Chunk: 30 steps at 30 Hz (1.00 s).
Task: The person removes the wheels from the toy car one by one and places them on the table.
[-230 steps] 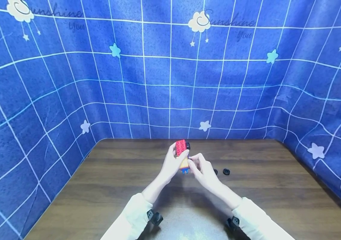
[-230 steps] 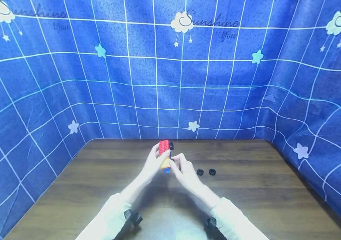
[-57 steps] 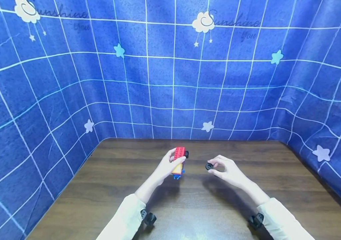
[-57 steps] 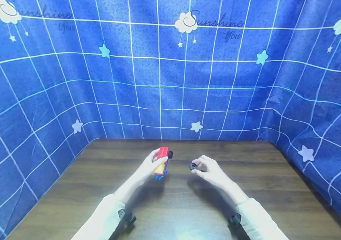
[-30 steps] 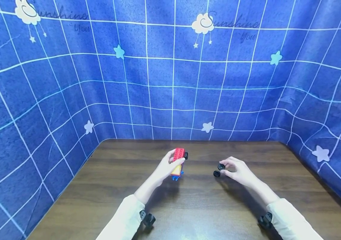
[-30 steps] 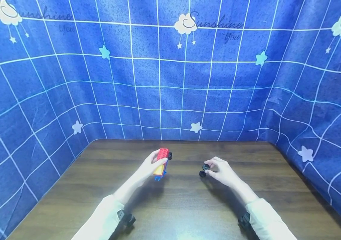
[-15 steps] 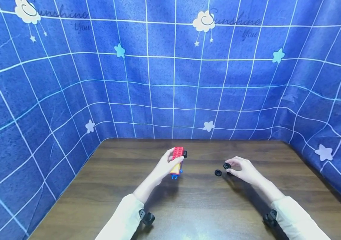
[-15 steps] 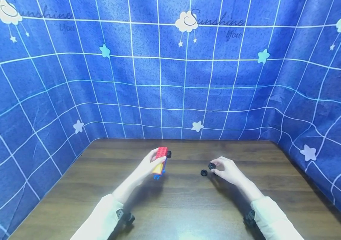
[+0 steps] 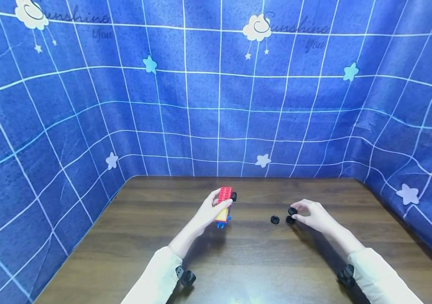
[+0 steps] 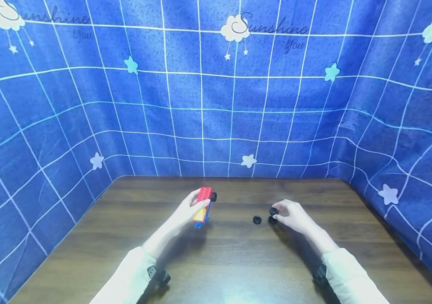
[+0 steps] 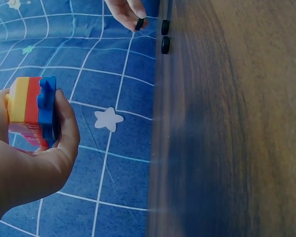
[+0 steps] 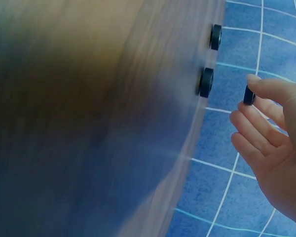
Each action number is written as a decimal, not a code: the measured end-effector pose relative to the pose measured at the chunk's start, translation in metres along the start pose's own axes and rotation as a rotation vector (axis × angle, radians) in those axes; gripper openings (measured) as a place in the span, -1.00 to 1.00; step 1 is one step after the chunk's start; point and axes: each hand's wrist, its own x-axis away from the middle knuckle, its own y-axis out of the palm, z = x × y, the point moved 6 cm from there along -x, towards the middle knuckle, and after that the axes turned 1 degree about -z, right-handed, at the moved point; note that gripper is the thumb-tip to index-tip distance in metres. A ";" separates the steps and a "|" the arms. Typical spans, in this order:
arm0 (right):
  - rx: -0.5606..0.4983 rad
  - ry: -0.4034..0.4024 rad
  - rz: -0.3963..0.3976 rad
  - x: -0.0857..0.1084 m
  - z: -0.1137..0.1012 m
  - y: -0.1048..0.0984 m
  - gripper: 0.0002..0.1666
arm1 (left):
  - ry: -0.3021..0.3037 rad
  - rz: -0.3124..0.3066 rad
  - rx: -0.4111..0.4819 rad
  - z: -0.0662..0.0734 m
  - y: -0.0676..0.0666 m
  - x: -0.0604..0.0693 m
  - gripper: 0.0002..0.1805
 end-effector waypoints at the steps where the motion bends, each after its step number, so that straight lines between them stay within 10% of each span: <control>1: -0.001 0.005 -0.006 0.000 0.002 0.000 -0.68 | -0.003 -0.003 0.001 0.001 0.000 0.001 -0.30; 11: 0.003 0.021 -0.015 -0.001 0.015 -0.005 -0.68 | 0.005 -0.019 -0.020 0.024 0.001 0.017 -0.33; 30: -0.024 0.116 -0.165 0.005 0.032 0.000 -0.75 | 0.002 -0.020 -0.020 -0.002 0.003 -0.003 -0.31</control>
